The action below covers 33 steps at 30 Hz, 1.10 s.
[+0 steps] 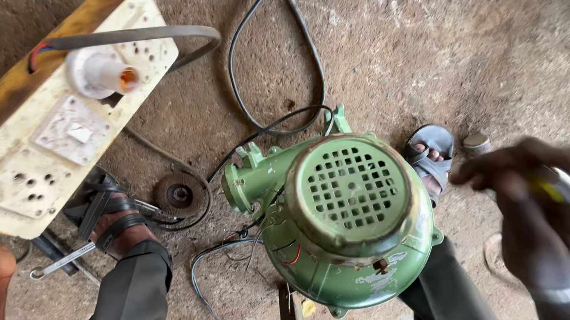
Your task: The person sits on the ground and repairs a green electric motor. They use a screwdriver to adjust internal components and a multimeter to test the electrical connections on a nearby power board.
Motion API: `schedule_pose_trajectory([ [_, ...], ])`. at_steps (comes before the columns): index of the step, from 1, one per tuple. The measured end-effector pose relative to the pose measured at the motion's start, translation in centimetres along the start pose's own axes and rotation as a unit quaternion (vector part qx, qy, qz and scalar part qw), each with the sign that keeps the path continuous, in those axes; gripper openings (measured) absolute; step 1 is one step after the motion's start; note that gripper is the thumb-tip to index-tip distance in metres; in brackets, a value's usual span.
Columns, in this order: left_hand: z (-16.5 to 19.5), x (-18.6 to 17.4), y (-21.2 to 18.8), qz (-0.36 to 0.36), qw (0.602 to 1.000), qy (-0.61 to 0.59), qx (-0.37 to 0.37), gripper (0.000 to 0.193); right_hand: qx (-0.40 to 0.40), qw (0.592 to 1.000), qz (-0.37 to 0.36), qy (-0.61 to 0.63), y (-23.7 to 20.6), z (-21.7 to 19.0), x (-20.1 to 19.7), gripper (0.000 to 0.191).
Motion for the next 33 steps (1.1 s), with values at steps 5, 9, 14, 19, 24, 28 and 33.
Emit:
schedule_pose_trajectory([
  [5,-6.5,-4.7,-1.0,0.079,0.991,0.02,-0.101,0.049,0.304,0.942,-0.072,-0.122,1.4,9.0,2.0,0.039],
  [9,-12.3,-6.4,-1.0,0.071,0.972,-0.071,-0.211,0.062,0.221,0.97,-0.103,0.024,0.7,6.5,3.3,0.041],
  [14,-17.1,-3.6,2.7,-0.109,0.955,-0.139,-0.239,0.068,0.203,0.977,-0.058,-0.024,-0.9,2.2,2.1,0.036],
  [19,-19.3,-0.9,5.5,-0.143,0.951,-0.153,-0.226,0.071,0.048,0.935,-0.002,-0.35,-4.9,-2.3,1.5,0.024],
  [24,-19.4,-1.6,6.9,-0.004,0.971,-0.123,-0.205,0.075,0.338,0.921,0.029,-0.192,-14.7,-0.8,-1.2,0.031],
  [28,-19.5,-3.4,8.0,0.101,0.974,-0.095,-0.178,0.078,0.355,0.933,0.062,-0.007,-19.3,2.9,1.2,0.017],
  [33,-20.0,-4.5,8.0,0.128,0.973,-0.1,-0.161,0.083,0.416,0.886,0.15,0.141,-20.8,7.6,4.7,0.028],
])
Point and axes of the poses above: each hand's wrist, its own y-axis towards the middle knuckle, its own x-axis out of the palm, z = x × y, the point moved 7 cm from there along y, towards the middle knuckle, and after that the axes turned 14 degrees about x, right-handed, at the moved point
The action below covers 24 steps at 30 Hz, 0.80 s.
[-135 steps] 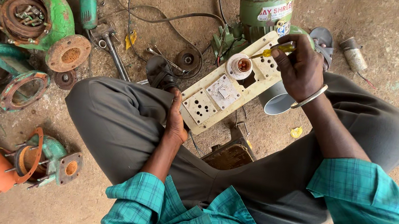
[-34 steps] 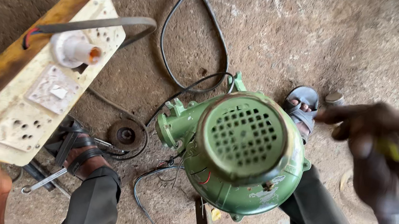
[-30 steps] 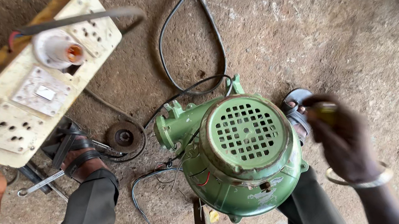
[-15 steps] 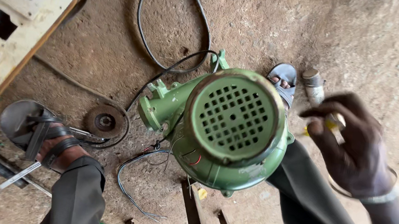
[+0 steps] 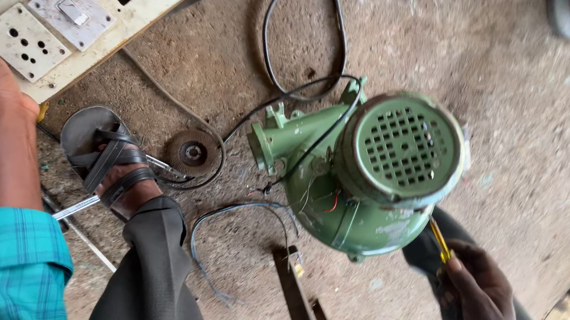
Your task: The person sits on the ground and repairs a green electric motor. They use a screwdriver to adjust internal components and a multimeter to test the electrical connections on a nearby power board.
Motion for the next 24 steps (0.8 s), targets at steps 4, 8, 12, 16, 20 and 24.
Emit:
schedule_pose_trajectory([
  [4,2.9,1.7,-3.1,-0.054,0.988,0.074,0.122,0.077,-0.039,0.999,0.023,-0.026,-0.5,-0.8,1.2,0.03],
  [8,6.8,9.4,-12.1,-0.2,0.964,0.127,0.125,0.041,-0.075,0.99,0.029,-0.116,-1.4,-1.6,2.3,0.033],
  [12,10.1,21.2,-22.5,-0.457,0.845,0.068,0.269,0.019,-0.076,0.992,0.013,-0.1,-1.4,-1.1,2.8,0.034],
  [16,8.0,24.7,-26.1,-0.555,0.814,0.111,0.128,0.03,-0.085,0.991,0.018,-0.098,-1.3,-0.9,2.4,0.034],
  [20,8.5,25.3,-27.8,-0.583,0.786,0.068,0.192,0.032,-0.105,0.99,0.026,-0.093,-1.3,-1.1,1.9,0.035],
  [24,8.4,25.1,-27.9,-0.564,0.812,0.059,0.137,0.028,-0.144,0.985,0.005,-0.093,-1.4,-1.5,2.3,0.035],
])
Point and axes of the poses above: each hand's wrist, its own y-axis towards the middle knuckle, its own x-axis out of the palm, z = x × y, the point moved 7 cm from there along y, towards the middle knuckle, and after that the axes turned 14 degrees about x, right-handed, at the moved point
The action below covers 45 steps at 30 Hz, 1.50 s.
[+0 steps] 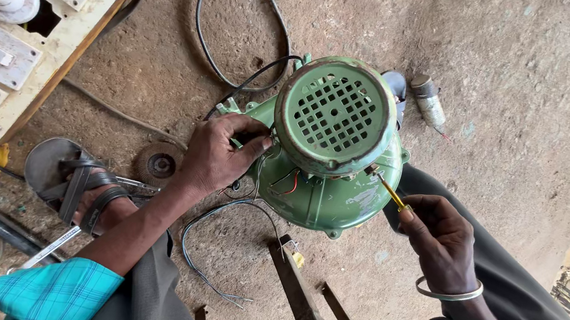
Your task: The person sits on the ground and repairs a green electric motor. They use a screwdriver to adjust internal components and a multimeter to test the electrical connections on a nearby power board.
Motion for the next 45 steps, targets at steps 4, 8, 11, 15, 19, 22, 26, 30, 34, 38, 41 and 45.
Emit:
schedule_pose_trajectory([
  [4,0.7,-0.1,0.5,0.006,1.0,0.017,0.005,0.026,-0.039,0.999,0.002,-0.03,-0.3,-0.6,0.3,0.033],
  [8,0.6,0.0,0.5,0.02,0.998,0.051,0.008,0.023,-0.064,0.996,0.016,-0.062,-0.6,-0.5,0.5,0.029],
  [11,0.0,0.4,0.3,0.014,0.998,0.065,0.023,0.023,-0.083,0.995,0.002,-0.048,-0.5,-0.3,0.4,0.03],
  [15,-0.8,1.3,0.3,-0.016,0.995,0.095,0.037,0.029,0.127,0.984,-0.079,0.092,1.4,1.8,0.1,0.033],
  [19,-0.2,1.8,0.6,-0.011,0.99,0.117,0.082,0.034,0.024,0.985,-0.046,-0.163,1.6,-1.1,0.2,0.03],
  [22,0.2,1.8,0.8,0.003,0.989,0.117,0.094,0.034,-0.232,0.891,0.057,-0.385,-0.5,-4.7,1.5,0.028],
  [26,-0.6,2.2,0.7,-0.015,0.991,0.12,0.06,0.035,-0.315,0.737,0.139,-0.582,-1.6,-5.0,2.9,0.034],
  [30,-1.8,2.9,0.6,-0.049,0.992,0.109,0.027,0.036,-0.251,0.758,0.16,-0.58,-1.2,-4.8,3.3,0.038],
  [34,-3.7,1.7,0.3,-0.056,0.993,0.097,0.022,0.034,-0.17,0.873,0.096,-0.448,-0.9,-5.9,3.0,0.027],
  [38,-9.7,-2.0,2.3,-0.043,0.967,0.221,-0.116,0.031,-0.136,0.821,0.075,-0.549,-1.2,-5.7,3.1,0.039],
  [41,-13.1,-4.0,5.4,-0.09,0.932,0.335,-0.107,0.03,-0.221,0.83,-0.008,-0.513,-1.5,-4.0,5.2,0.029],
  [45,-14.3,-4.2,10.9,-0.162,0.767,0.619,0.036,0.043,-0.195,0.79,-0.166,-0.557,-1.1,2.3,9.5,0.042],
])
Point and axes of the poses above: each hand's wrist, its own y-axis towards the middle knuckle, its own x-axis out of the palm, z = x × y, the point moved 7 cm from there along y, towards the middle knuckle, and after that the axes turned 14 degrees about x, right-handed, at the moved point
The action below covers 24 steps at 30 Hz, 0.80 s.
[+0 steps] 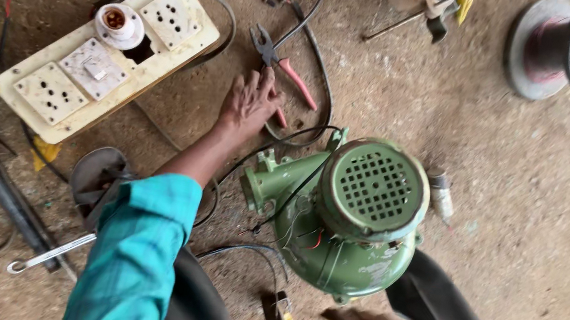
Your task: The person sits on the ground and repairs a green electric motor. They use a screwdriver to adjust internal components and a multimeter to test the electrical connections on a nearby power board.
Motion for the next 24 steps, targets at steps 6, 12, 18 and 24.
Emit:
schedule_pose_trajectory([
  [6,0.4,1.0,1.6,-0.12,0.979,0.125,0.11,0.026,-0.042,0.991,-0.121,0.032,0.7,-2.1,8.8,0.045],
  [12,0.8,-1.1,0.8,-0.026,0.98,0.044,0.193,0.02,-0.043,0.993,-0.09,0.062,0.9,-2.1,10.9,0.039],
  [18,-0.6,-5.6,-5.6,0.127,0.932,-0.339,-0.033,0.024,-0.076,0.995,-0.024,0.065,2.9,-2.4,12.9,0.038],
  [24,3.6,-20.4,-14.9,0.046,0.936,-0.349,-0.002,0.029,-0.05,0.989,0.01,0.14,1.5,-2.0,9.2,0.044],
])
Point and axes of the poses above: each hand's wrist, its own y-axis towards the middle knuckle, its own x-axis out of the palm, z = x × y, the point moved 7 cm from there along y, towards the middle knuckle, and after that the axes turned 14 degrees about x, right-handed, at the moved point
